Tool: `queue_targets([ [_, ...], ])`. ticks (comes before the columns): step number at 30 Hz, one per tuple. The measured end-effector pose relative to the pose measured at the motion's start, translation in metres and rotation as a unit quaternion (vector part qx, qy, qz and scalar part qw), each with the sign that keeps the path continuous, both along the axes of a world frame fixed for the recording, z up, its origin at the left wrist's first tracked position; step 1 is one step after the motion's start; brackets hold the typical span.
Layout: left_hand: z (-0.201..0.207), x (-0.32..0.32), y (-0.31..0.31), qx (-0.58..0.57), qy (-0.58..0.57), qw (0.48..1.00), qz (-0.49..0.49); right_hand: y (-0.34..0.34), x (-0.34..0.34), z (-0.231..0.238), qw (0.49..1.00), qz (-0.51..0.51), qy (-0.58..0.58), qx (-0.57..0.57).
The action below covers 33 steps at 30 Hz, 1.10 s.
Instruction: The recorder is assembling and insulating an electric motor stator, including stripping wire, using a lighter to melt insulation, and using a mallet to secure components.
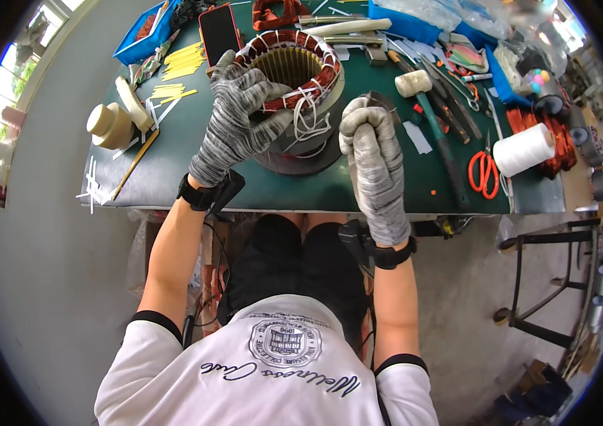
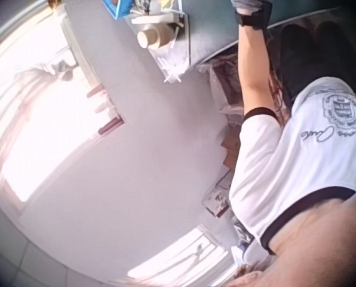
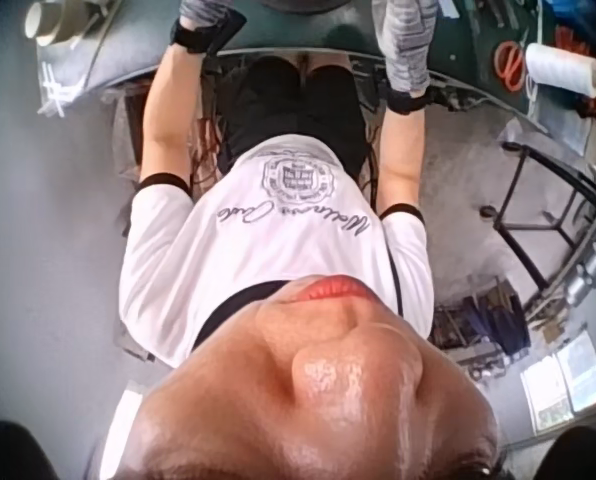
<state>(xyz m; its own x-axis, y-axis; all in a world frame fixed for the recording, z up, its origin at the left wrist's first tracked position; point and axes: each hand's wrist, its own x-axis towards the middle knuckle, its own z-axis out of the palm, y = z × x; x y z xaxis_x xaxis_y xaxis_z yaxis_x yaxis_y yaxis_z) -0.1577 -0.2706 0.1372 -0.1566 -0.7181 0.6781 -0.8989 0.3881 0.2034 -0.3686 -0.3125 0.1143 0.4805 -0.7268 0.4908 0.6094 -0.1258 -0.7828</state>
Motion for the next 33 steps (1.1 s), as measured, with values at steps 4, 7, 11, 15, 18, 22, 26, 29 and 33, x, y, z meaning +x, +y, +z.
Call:
queue_targets([
  [4,-0.001,0.0,-0.003,0.0,-0.008,1.0,0.004,-0.005,0.009,-0.023,0.957,-0.257,0.11,-0.074],
  [7,-0.002,0.0,-0.002,-0.01,0.006,1.0,-0.002,-0.001,0.007,-0.03,0.798,-0.433,0.233,-0.348],
  [11,-0.002,-0.001,-0.002,-0.009,0.006,1.0,-0.006,-0.002,0.013,-0.038,0.702,-0.399,0.28,-0.52],
  [15,-0.001,-0.001,-0.002,-0.007,0.011,1.0,-0.007,-0.007,0.019,-0.031,0.68,-0.404,0.223,-0.57],
  [18,-0.001,-0.001,-0.002,-0.012,0.007,1.0,0.0,-0.007,0.02,-0.028,0.673,-0.395,0.234,-0.579],
  [22,-0.001,0.0,-0.001,-0.004,0.015,1.0,-0.011,-0.016,0.019,-0.029,0.691,-0.334,0.221,-0.601],
  [26,-0.001,-0.003,-0.002,-0.021,0.011,1.0,-0.006,-0.03,0.016,-0.022,0.667,-0.298,0.264,-0.63],
  [29,-0.004,0.001,-0.004,-0.014,0.01,1.0,-0.003,-0.029,0.008,-0.011,0.699,-0.283,0.248,-0.607],
  [33,-0.002,0.0,-0.002,-0.006,0.008,1.0,0.009,-0.035,-0.006,-0.025,0.675,-0.286,0.239,-0.637],
])
